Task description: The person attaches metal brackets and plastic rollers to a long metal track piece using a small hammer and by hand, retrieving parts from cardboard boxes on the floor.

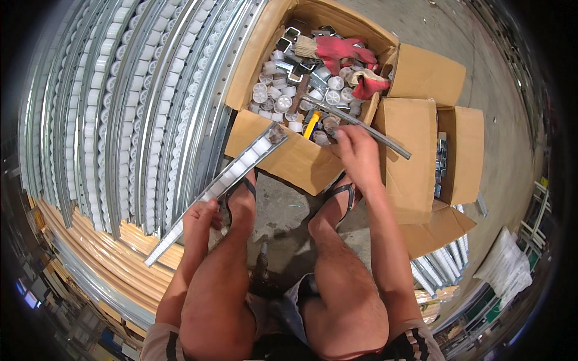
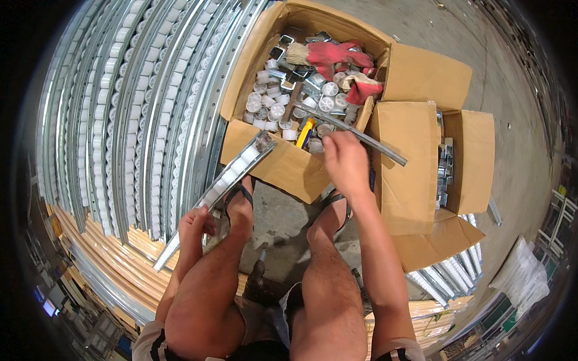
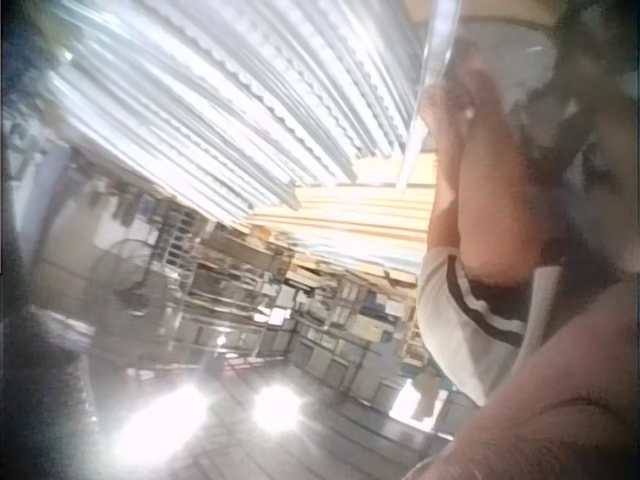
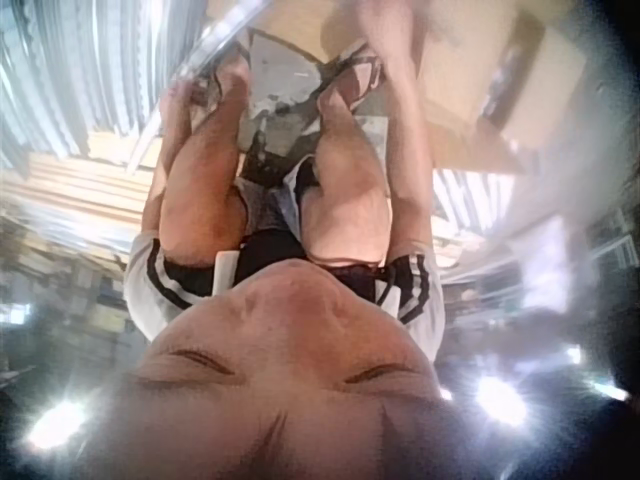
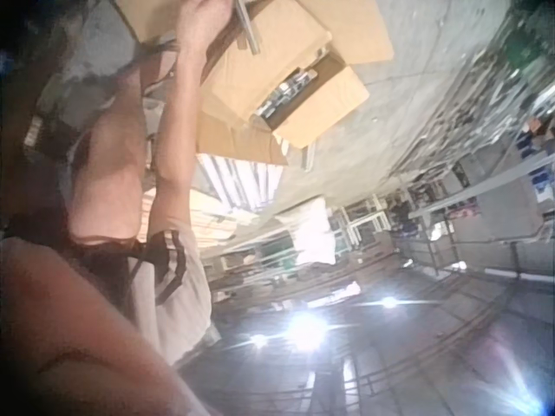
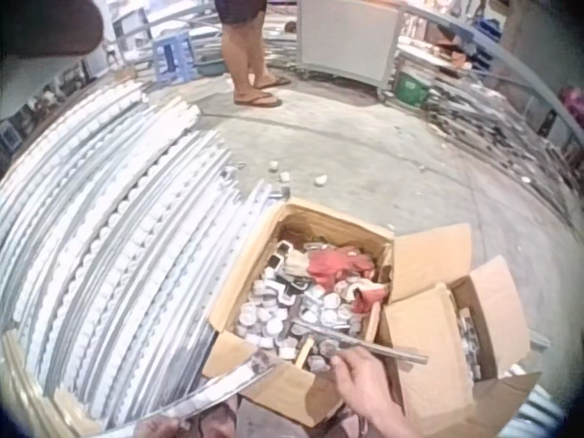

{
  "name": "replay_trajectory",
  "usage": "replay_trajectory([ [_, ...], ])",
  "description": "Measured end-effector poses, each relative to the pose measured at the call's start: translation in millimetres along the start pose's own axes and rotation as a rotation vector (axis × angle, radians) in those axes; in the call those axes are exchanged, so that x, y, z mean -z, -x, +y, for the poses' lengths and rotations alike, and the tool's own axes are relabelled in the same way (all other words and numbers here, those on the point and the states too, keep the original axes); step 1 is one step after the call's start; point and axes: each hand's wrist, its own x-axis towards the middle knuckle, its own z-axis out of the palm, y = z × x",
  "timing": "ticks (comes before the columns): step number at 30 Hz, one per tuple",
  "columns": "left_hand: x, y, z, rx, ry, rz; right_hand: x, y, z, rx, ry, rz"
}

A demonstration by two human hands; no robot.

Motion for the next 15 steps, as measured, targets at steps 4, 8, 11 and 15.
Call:
replay_trajectory([
  [4, -63, -5, 56, -0.858, -0.994, 0.416, -45, -26, 3, -0.105, 0.32, -0.202],
  [8, -73, -31, 71, -0.628, -0.923, 0.096, -65, -52, -5, -0.283, 0.461, -0.267],
  [11, -75, -43, 73, -0.524, -1.037, 0.083, -71, -60, -7, -0.297, 0.493, -0.28],
  [15, -76, -44, 57, -0.725, -1.077, 0.291, -74, -65, -5, -0.363, 0.446, -0.246],
])
